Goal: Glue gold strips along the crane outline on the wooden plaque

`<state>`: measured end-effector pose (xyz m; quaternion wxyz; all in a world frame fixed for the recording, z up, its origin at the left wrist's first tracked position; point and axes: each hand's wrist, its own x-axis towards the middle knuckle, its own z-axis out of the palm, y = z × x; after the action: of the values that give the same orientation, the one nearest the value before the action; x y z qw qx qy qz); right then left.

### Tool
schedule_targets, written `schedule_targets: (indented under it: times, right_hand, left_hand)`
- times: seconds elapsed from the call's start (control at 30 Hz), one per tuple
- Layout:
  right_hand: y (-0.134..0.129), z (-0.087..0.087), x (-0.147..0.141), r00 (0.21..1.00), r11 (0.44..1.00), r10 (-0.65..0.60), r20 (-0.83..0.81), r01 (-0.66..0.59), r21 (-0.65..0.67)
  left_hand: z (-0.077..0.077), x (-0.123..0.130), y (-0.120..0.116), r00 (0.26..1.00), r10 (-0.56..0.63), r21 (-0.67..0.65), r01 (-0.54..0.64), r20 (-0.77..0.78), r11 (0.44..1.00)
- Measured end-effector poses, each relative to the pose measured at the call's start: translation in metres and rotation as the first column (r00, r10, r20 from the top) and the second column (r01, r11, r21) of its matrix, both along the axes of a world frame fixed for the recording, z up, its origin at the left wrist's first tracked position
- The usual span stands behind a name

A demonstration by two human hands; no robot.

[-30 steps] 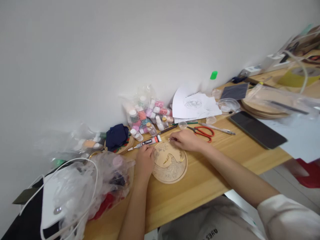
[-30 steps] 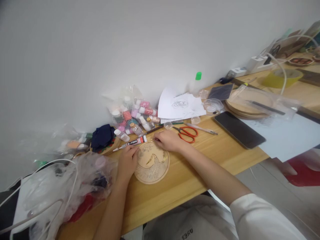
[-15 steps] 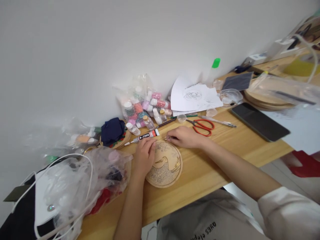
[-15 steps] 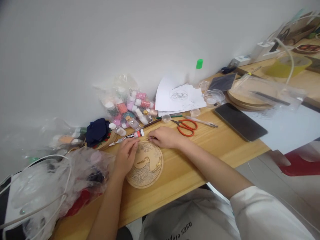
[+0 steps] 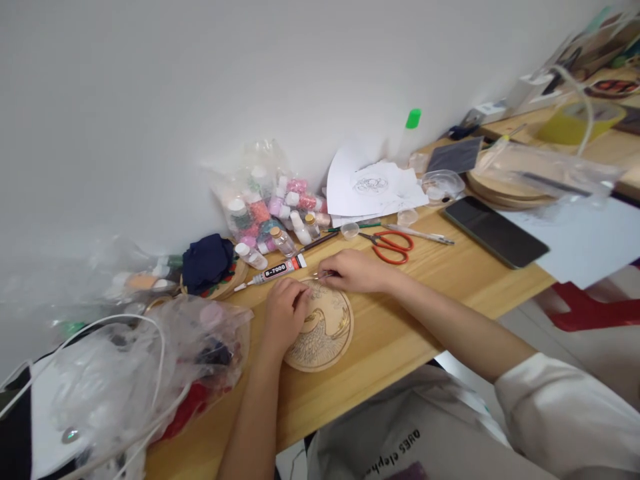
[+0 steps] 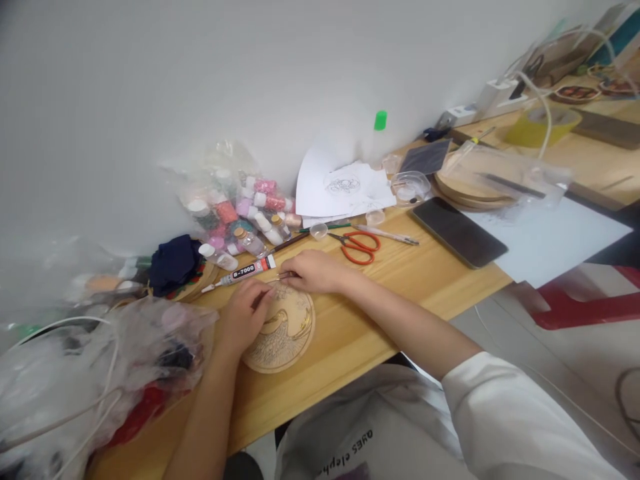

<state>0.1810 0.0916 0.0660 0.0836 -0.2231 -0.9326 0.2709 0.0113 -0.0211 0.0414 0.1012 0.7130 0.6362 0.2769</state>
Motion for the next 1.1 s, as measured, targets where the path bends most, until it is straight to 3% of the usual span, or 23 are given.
schedule_targets:
  times: [0.2,0.33,0.5,0.63,0.8,1.1]
  right_hand:
    - [0.005,-0.006,0.000,0.988,0.994,-0.101,-0.118,0.096,-0.047]
    - [0.008,-0.009,-0.001,0.954,0.976,-0.156,-0.257,0.109,-0.190]
    - [0.005,-0.013,-0.006,0.895,0.892,-0.288,-0.341,0.121,-0.436]
    - [-0.001,-0.022,-0.011,0.862,0.832,-0.378,-0.337,0.156,-0.533]
    - [-0.008,-0.028,-0.016,0.871,0.815,-0.379,-0.312,0.154,-0.559]
    - [-0.009,-0.030,-0.016,0.870,0.885,-0.360,-0.336,0.205,-0.419]
  left_hand:
    - [-0.003,-0.002,0.000,0.999,0.035,0.026,-0.035,0.010,0.999]
    - [-0.001,-0.002,0.000,0.999,0.030,0.028,-0.031,0.019,0.999]
    - [-0.002,0.002,0.000,0.999,-0.003,0.025,0.004,-0.033,1.000]
    - [-0.003,0.005,0.000,0.995,-0.011,0.045,0.015,-0.098,0.999]
    - [0.000,0.006,-0.001,0.991,0.012,0.053,-0.005,-0.134,0.999]
    - [-0.001,0.005,0.000,0.990,0.018,0.055,-0.011,-0.139,0.998]
